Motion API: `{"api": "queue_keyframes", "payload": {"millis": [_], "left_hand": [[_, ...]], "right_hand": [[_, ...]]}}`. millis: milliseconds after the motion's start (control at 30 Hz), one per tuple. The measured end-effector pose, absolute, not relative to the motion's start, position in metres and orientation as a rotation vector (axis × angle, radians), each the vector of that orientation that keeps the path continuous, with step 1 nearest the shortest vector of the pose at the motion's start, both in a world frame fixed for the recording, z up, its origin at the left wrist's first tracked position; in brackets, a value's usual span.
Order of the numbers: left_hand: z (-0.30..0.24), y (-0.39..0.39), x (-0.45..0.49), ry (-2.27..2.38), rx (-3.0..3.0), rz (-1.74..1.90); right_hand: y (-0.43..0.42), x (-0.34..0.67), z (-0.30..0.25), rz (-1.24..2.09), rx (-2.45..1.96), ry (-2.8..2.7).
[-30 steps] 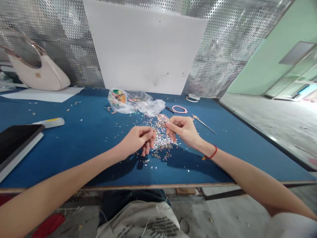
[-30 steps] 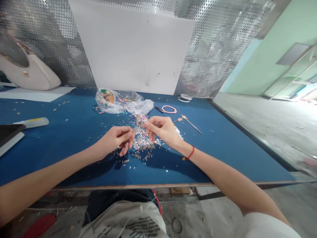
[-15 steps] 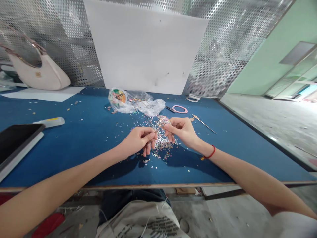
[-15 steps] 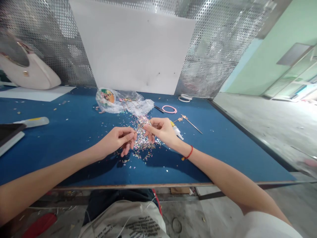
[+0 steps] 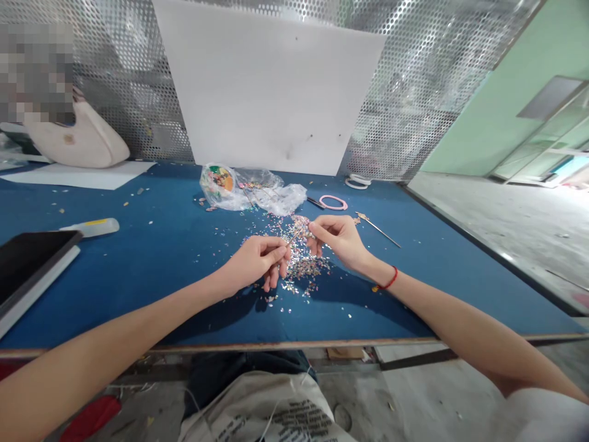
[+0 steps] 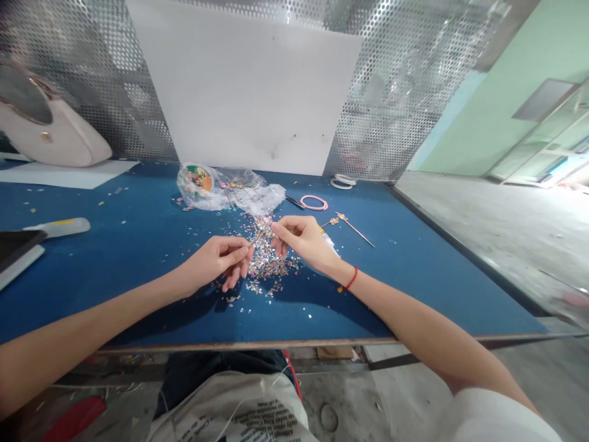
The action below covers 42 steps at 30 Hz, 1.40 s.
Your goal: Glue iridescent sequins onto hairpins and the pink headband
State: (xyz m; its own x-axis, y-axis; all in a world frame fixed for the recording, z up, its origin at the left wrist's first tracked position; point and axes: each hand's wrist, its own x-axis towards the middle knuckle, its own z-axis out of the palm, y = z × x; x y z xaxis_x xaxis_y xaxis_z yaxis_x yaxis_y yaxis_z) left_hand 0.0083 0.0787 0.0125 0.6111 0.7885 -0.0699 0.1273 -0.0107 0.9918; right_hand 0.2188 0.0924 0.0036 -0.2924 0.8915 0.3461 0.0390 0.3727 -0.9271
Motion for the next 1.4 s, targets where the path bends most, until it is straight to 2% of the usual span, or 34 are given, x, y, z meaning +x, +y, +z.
{"api": "queue_keyframes", "payload": {"millis": [167, 400, 767, 1400], "left_hand": [[0.013, 0.08, 0.009, 0.811, 1.518, 0.617], [0.022, 0.077, 0.007, 0.855, 1.504, 0.657], [0.014, 0.08, 0.008, 0.809, 1.563, 0.631], [0.015, 0.08, 0.009, 0.813, 1.555, 0.619]], "right_hand": [[0.091, 0.218, 0.002, 1.03, -0.848, -1.637], [0.093, 0.218, 0.004, 1.286, -0.72, -1.571], [0.091, 0.215, 0.005, 1.061, -0.777, -1.683], [0.086, 0.214, 0.006, 1.099, -0.771, -1.615]]}}
